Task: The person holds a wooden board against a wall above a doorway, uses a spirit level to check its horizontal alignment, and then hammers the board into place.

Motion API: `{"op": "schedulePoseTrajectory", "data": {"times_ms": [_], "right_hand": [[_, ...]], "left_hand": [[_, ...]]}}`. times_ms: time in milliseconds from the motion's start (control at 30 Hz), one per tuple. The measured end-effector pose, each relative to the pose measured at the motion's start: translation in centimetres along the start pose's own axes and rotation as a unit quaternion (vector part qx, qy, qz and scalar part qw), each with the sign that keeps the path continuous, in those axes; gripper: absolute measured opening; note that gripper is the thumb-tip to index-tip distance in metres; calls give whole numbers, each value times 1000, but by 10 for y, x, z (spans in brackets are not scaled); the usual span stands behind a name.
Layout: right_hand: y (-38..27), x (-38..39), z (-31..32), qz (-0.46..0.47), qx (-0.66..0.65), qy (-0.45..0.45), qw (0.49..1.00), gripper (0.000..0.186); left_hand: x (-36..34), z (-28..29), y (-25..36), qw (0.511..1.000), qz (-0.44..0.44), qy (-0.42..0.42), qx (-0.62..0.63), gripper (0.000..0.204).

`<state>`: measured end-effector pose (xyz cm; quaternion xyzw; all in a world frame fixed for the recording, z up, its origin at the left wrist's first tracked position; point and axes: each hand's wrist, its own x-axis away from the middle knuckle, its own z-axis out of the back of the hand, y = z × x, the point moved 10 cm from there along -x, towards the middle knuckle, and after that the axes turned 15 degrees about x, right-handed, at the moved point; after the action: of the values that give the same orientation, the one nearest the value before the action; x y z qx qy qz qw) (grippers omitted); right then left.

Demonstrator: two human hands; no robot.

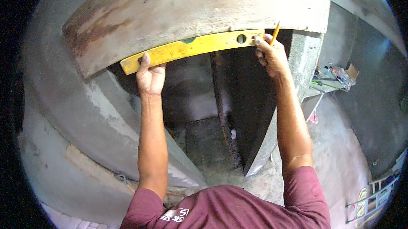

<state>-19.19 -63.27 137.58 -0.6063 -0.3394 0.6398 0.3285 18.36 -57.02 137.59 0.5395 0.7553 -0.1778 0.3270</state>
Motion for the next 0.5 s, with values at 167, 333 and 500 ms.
{"op": "schedulePoseTrajectory", "data": {"times_ms": [167,333,500], "right_hand": [[7,-6,-2,-15,-8,5,1000,28],[7,-8,9,-1,-30,2,1000,25],[20,-16,-6,-23,-14,-15,1000,22]], "left_hand": [[-1,2,9,1000,-8,-6,-13,57],[-2,-5,-4,1000,1,5,-19,54],[-3,-6,10,1000,-8,-24,-15,55]]}}
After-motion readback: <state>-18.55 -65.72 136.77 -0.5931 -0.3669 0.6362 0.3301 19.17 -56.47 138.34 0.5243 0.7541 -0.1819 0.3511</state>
